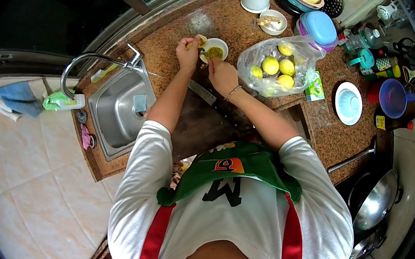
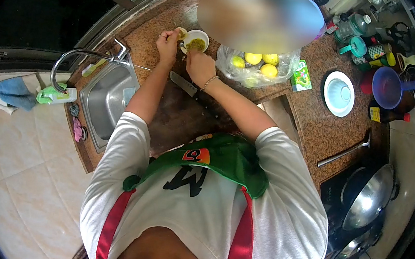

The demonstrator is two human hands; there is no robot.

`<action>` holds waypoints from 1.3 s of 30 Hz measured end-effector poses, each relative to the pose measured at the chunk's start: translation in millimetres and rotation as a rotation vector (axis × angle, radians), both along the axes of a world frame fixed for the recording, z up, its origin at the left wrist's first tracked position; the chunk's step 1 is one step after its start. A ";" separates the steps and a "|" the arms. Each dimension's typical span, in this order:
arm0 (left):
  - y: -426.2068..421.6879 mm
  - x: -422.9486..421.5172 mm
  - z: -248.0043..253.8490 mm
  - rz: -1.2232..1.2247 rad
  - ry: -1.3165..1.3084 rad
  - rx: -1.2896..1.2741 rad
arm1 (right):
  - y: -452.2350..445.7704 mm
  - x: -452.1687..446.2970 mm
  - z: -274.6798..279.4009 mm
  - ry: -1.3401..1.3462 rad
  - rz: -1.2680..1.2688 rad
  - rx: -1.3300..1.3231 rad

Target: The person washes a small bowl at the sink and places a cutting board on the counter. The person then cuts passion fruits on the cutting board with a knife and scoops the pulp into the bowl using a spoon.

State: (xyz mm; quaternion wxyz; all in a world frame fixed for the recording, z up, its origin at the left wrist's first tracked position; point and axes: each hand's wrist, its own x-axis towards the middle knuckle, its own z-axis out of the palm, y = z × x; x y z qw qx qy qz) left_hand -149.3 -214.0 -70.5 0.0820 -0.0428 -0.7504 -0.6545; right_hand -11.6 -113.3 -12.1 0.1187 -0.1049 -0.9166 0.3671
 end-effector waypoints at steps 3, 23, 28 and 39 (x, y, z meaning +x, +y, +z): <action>3.0 3.2 2.5 0.010 -0.017 0.037 | 6.0 2.6 -11.2 0.024 0.004 0.033; 2.8 -4.5 3.3 -0.027 -0.139 -0.298 | 28.3 -8.9 2.9 0.045 0.095 0.108; 8.4 -3.2 7.3 0.031 0.074 -0.362 | 27.8 -4.7 12.9 0.070 0.066 0.116; 14.8 -1.0 14.4 -0.016 0.105 -0.307 | 29.9 0.4 18.5 -0.012 0.084 0.166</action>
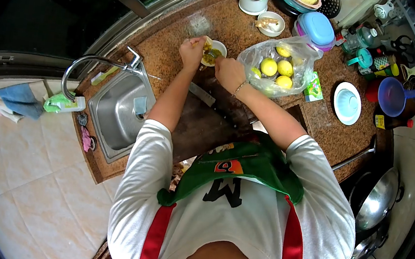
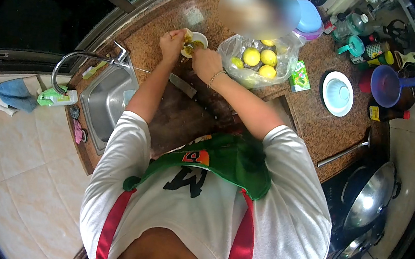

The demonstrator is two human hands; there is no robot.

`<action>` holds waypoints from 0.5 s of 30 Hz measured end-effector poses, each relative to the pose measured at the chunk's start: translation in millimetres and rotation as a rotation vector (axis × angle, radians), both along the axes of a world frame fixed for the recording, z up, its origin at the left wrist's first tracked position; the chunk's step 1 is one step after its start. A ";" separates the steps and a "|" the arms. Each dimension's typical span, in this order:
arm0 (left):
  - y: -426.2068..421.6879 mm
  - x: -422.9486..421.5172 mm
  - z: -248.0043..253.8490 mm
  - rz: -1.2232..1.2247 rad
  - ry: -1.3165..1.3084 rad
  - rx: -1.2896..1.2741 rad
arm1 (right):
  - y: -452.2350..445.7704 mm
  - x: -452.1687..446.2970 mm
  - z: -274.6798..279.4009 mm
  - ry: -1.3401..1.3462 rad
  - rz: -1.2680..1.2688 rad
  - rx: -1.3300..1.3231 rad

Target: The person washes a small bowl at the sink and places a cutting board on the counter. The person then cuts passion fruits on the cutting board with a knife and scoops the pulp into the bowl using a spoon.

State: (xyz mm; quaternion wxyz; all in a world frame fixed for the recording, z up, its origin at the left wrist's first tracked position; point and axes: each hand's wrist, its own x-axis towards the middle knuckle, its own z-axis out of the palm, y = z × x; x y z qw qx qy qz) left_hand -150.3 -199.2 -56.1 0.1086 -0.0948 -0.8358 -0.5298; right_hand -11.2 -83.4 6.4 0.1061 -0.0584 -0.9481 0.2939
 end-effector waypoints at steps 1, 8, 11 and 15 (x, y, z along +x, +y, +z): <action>-0.3 2.4 -0.5 -0.001 -0.046 0.006 | 0.5 -1.6 -3.0 -0.002 -0.001 0.000; 1.5 7.0 2.6 -0.030 0.080 -0.020 | 0.6 -1.8 -4.5 -0.044 0.036 0.076; 0.9 8.4 3.1 -0.038 -0.020 0.062 | 0.9 -4.6 -4.3 0.035 0.010 0.039; 2.4 14.5 12.0 -0.049 0.154 -0.030 | 1.5 -5.2 -10.4 0.010 0.011 0.044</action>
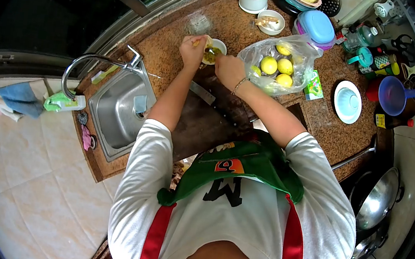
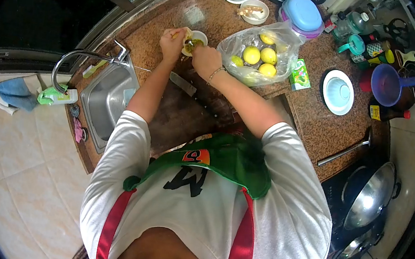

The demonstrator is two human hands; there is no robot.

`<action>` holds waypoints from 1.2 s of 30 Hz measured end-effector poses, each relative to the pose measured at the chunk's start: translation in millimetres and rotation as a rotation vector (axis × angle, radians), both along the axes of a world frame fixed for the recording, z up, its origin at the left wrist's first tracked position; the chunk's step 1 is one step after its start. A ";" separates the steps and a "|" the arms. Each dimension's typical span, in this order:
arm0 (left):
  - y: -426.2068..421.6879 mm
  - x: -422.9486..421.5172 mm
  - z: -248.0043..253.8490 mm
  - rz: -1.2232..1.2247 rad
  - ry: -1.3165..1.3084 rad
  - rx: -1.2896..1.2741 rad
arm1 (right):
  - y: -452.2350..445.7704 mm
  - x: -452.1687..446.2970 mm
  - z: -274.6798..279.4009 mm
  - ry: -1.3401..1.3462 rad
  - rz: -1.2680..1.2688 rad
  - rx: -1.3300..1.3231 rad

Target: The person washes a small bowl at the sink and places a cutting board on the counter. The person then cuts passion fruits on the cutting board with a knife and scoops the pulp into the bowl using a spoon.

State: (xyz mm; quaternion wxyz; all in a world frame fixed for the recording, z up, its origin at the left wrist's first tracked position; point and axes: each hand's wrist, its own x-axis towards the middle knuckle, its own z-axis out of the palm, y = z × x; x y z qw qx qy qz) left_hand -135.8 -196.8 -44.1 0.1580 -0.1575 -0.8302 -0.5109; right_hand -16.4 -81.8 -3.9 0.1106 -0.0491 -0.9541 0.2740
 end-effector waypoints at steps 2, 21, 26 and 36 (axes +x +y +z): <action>1.1 -1.4 3.3 0.027 -0.010 -0.008 | 0.0 2.7 2.1 0.006 0.009 -0.008; -21.7 -7.9 -25.9 0.089 -0.142 0.193 | -9.7 7.8 -13.0 -0.012 0.001 -0.079; -14.6 -8.6 -35.2 0.056 -0.256 0.410 | -16.8 7.2 -13.0 0.020 -0.005 -0.135; -8.7 -16.9 -39.0 0.087 -0.305 0.434 | -14.2 14.0 -17.4 0.075 -0.006 -0.096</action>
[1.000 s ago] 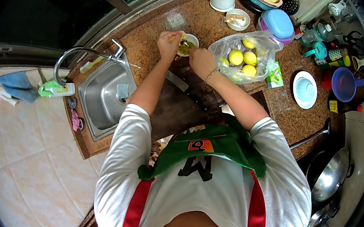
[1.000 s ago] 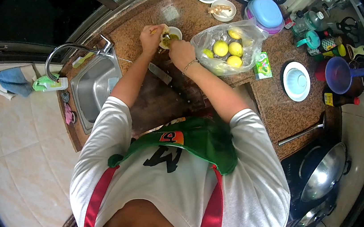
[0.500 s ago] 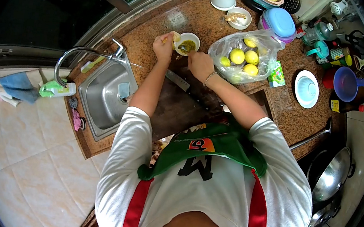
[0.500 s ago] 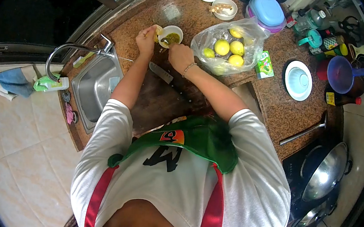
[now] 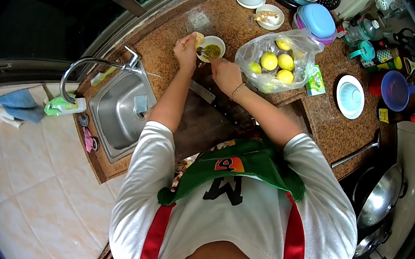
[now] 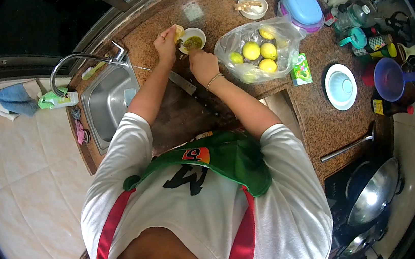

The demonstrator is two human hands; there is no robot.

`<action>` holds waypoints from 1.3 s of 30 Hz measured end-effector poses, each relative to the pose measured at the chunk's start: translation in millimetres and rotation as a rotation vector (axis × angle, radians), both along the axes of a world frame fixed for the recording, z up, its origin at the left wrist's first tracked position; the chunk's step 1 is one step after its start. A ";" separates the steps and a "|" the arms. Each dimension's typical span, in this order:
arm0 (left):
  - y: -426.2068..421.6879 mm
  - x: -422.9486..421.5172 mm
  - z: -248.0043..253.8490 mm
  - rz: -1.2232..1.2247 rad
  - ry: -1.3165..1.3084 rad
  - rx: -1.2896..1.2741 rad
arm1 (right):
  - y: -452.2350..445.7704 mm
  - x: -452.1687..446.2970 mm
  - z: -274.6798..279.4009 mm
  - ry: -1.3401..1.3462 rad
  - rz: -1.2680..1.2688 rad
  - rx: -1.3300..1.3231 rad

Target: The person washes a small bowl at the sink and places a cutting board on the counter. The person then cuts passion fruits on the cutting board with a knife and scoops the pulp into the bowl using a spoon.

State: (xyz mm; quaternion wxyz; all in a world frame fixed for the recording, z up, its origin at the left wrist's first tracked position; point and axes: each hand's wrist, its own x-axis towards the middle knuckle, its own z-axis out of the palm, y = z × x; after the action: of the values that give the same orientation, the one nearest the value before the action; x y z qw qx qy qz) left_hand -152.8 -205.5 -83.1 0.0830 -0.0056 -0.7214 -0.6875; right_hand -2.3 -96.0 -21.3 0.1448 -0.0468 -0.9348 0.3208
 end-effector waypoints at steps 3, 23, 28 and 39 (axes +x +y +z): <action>4.1 2.5 6.2 -0.006 -0.013 0.028 | 3.6 -0.4 -13.5 -0.054 -0.037 0.003; 10.2 -8.8 44.5 0.270 -0.541 -0.106 | -8.4 6.5 -16.5 0.154 -0.078 -0.134; 2.5 -28.4 31.1 0.310 -0.774 0.045 | -12.8 4.8 -23.3 0.062 -0.118 -0.123; 3.6 -29.3 33.8 0.294 -0.752 0.105 | -19.0 6.6 -16.0 0.082 -0.139 -0.296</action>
State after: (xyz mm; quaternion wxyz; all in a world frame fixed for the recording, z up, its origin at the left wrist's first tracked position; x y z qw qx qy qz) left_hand -182.1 -202.0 -49.3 -0.0890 0.3535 -0.6585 -0.6584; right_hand 4.3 -115.0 -37.4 0.1963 -0.1188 -0.8653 0.4457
